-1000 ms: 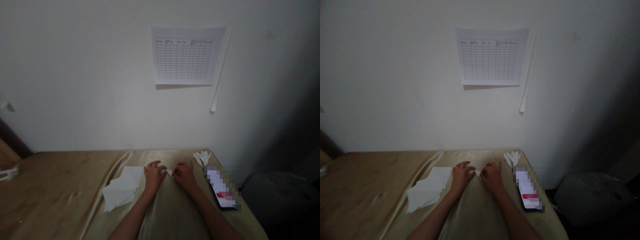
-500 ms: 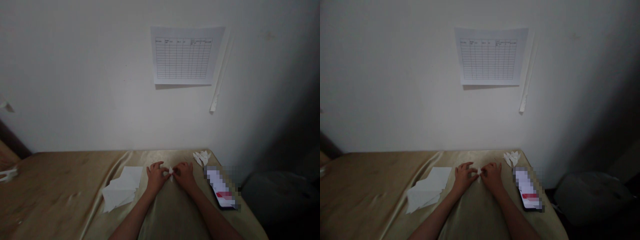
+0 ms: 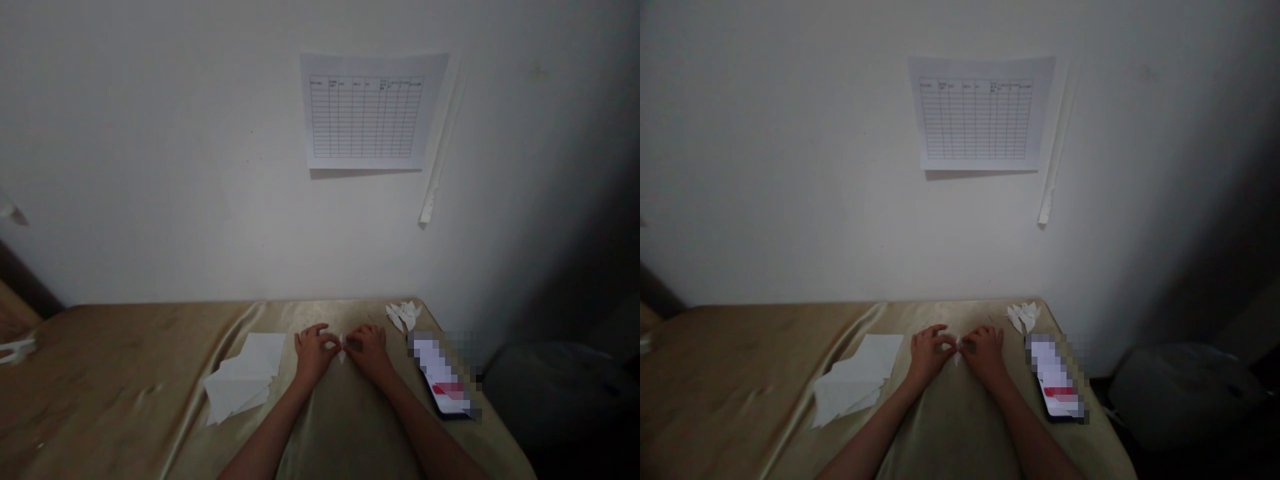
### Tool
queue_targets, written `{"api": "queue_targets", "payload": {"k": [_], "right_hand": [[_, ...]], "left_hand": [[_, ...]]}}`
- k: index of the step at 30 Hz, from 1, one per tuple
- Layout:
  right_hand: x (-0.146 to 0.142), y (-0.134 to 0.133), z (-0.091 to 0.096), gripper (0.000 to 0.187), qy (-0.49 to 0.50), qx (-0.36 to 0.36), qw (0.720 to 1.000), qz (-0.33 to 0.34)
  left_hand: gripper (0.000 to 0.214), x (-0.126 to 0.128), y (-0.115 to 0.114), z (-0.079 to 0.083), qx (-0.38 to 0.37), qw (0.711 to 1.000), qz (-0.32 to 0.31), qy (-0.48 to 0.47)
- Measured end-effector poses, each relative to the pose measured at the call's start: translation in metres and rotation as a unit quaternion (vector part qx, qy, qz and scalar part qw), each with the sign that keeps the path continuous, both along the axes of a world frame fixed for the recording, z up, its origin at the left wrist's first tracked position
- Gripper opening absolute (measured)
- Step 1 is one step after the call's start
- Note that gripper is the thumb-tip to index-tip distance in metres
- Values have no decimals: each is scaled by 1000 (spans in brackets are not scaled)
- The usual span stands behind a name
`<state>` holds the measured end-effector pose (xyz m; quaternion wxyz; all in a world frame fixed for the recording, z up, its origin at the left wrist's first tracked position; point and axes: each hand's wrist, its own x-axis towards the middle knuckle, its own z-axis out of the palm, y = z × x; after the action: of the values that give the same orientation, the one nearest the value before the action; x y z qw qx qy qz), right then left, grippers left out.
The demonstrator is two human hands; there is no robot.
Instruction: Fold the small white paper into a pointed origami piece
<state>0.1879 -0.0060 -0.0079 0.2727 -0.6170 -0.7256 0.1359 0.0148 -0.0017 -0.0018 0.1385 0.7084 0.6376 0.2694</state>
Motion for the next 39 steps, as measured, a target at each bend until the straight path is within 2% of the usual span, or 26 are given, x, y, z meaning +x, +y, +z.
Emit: {"api": "queue_targets", "payload": {"k": [6,11,19,26,31,39], "right_hand": [[-1,-2,3,8,22,17,999,18],[0,-3,5,9,27,58,995,75],[8,-6,8,20,-12,61,990,128],[4,-9,14,21,-75,84,982,149],[4,-9,14,20,-104,87,977,162],[6,-5,10,19,-138,103,972,159]], "left_hand": [[13,-3,1,1,6,1000,-8,5],[13,-9,3,3,22,998,-55,18],[9,-17,7,0,69,988,-140,17],[16,-20,7,2,73,985,-150,38],[9,-19,7,2,80,985,-149,45],[11,-18,4,3,78,984,-144,76]]}}
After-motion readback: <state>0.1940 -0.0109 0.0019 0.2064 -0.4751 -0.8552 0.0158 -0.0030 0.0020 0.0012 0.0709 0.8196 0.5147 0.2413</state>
